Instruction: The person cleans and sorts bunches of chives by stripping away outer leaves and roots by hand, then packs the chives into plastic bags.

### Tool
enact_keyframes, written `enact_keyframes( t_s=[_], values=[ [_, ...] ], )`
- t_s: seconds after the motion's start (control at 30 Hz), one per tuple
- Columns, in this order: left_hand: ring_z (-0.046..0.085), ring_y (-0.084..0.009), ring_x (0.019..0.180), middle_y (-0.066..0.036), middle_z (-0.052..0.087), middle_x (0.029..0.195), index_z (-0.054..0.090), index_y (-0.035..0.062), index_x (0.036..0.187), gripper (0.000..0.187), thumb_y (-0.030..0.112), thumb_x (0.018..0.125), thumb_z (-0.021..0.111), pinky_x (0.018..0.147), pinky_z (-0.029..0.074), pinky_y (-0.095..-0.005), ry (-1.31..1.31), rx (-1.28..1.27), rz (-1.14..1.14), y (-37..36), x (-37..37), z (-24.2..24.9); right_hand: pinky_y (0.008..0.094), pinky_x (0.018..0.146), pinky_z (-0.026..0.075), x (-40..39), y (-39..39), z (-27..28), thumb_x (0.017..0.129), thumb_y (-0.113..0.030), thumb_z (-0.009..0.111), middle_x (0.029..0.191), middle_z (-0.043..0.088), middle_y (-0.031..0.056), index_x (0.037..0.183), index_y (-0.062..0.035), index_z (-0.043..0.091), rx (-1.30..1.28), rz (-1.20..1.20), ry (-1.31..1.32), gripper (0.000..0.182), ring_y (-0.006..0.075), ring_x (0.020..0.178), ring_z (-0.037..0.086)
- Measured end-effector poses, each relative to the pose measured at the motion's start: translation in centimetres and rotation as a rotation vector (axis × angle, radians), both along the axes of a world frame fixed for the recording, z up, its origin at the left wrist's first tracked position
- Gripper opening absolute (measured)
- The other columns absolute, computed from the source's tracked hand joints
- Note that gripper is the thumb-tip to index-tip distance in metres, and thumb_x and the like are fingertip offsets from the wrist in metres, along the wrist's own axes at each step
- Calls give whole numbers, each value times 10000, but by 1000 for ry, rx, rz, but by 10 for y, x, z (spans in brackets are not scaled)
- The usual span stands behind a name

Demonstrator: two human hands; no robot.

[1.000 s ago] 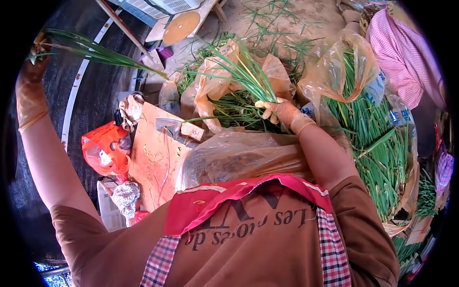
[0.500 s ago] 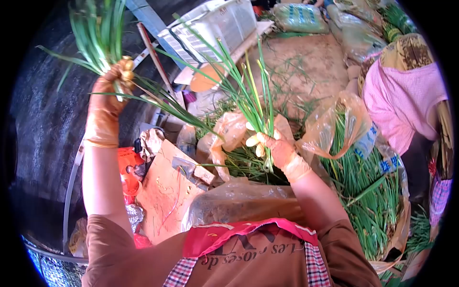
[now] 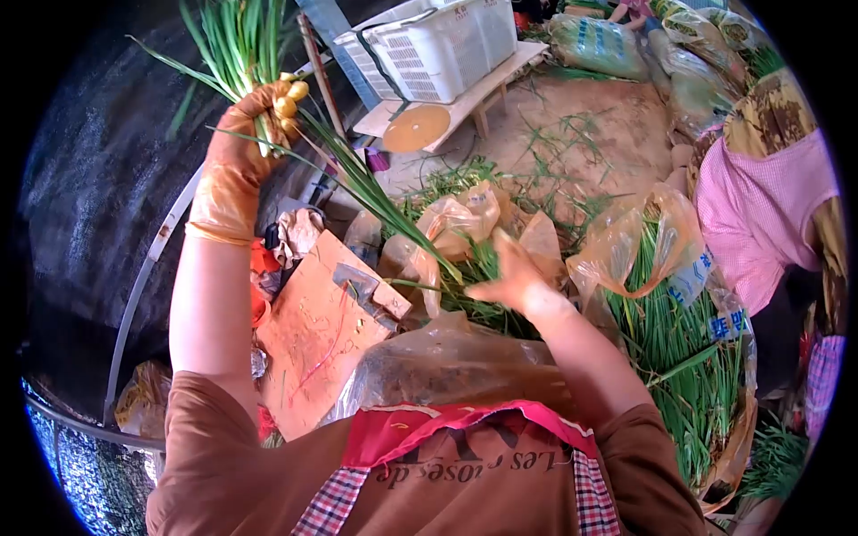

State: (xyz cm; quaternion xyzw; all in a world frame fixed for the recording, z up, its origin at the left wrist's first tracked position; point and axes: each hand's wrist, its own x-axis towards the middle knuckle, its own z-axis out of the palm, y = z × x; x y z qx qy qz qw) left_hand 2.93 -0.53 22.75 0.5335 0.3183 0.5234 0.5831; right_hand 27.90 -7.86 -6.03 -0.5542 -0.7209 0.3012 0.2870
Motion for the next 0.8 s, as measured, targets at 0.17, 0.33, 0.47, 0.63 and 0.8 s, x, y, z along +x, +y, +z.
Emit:
enact_keyframes(
  t_s=[0.17, 0.33, 0.47, 0.63, 0.8],
  values=[
    [624, -178, 629, -180, 646, 938, 539, -66, 1042, 227, 89, 886, 485, 504, 536, -238, -33, 28, -100, -1, 13, 9, 323, 1031, 320, -72, 20, 78, 709, -359, 708, 1338, 410, 231, 1357, 34, 281, 128, 258, 452, 869, 287, 1237, 418],
    [612, -154, 604, -133, 647, 864, 544, -62, 1058, 247, 111, 886, 503, 479, 518, -231, -23, 123, 0, -11, 13, 19, 246, 666, 458, -48, -8, 67, 930, -191, 496, 920, 630, 60, 1163, -45, 538, -254, 183, 1050, 278, 130, 727, 603],
    [563, -92, 583, -153, 656, 971, 544, -53, 1082, 283, 97, 844, 582, 492, 462, -166, -50, 120, 61, -16, -3, 3, 204, 535, 401, -19, -19, 70, 934, -229, 493, 875, 647, 49, 1144, -45, 562, -223, 102, 1089, 287, 80, 584, 543],
    [558, -85, 588, -116, 663, 936, 553, -9, 1054, 251, 96, 834, 613, 484, 461, -170, -96, 44, 161, -54, -16, -89, 221, 571, 423, -12, -37, 89, 941, -186, 474, 893, 657, 73, 1115, -16, 561, -184, 9, 1226, 259, 101, 648, 562],
    [633, -269, 931, -157, 632, 1054, 528, 13, 1071, 324, 62, 778, 657, 673, 513, -334, -161, -457, -83, -119, 43, -195, 287, 804, 473, -34, -48, 95, 930, -242, 512, 1037, 620, 84, 1199, -3, 515, -147, 143, 1365, 359, 173, 914, 597]
  ],
)
